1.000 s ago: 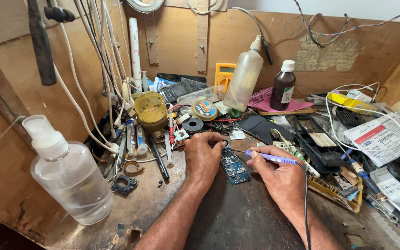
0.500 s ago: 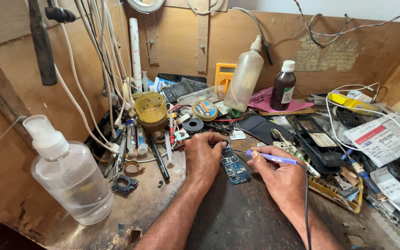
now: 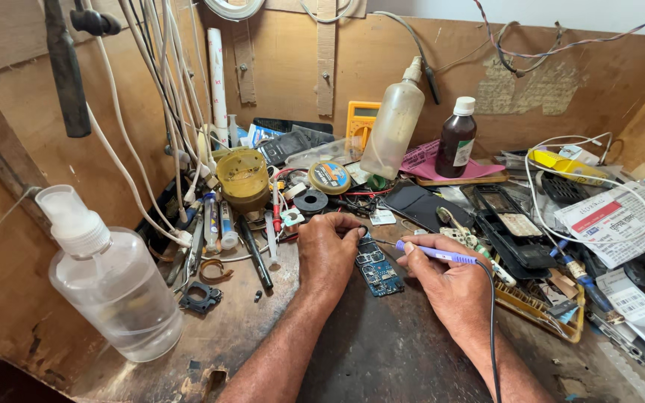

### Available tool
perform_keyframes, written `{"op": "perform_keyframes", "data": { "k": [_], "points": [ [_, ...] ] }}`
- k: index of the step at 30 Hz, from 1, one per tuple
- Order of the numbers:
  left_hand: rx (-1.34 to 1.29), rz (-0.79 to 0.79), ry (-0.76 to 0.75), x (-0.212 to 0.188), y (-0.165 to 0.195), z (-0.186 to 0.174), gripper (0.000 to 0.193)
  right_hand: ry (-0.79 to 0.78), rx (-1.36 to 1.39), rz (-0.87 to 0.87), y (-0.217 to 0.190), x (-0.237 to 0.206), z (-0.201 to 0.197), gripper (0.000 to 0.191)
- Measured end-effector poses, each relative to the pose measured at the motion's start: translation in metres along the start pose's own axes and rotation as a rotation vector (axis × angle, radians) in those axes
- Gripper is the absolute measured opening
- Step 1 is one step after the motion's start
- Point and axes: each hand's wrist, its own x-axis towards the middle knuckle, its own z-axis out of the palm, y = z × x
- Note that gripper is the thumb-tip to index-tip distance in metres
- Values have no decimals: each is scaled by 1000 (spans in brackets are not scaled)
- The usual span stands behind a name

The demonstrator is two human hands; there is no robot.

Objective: The person uses a soldering iron to work on a small blue circuit board, applying heat to specific points while holding the board steady. The person then places the board down and picks up a small white component, positioning it near the board.

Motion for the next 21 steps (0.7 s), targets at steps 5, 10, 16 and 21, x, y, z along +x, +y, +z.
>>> {"op": "perform_keyframes", "data": {
  "k": [5,10,16,21],
  "points": [
    [-2,9,2,0,1,0,14,6,6,6,0,0,0,22],
    [0,8,2,0,1,-1,14,-5,13,-22,1,0,0,21],
    [3,23,10,0,-1,0,15,3,11,3,2,1,0,21],
    [12,20,17,1,-1,0,15,5,14,-19,3,2,1,21]
  ]
}}
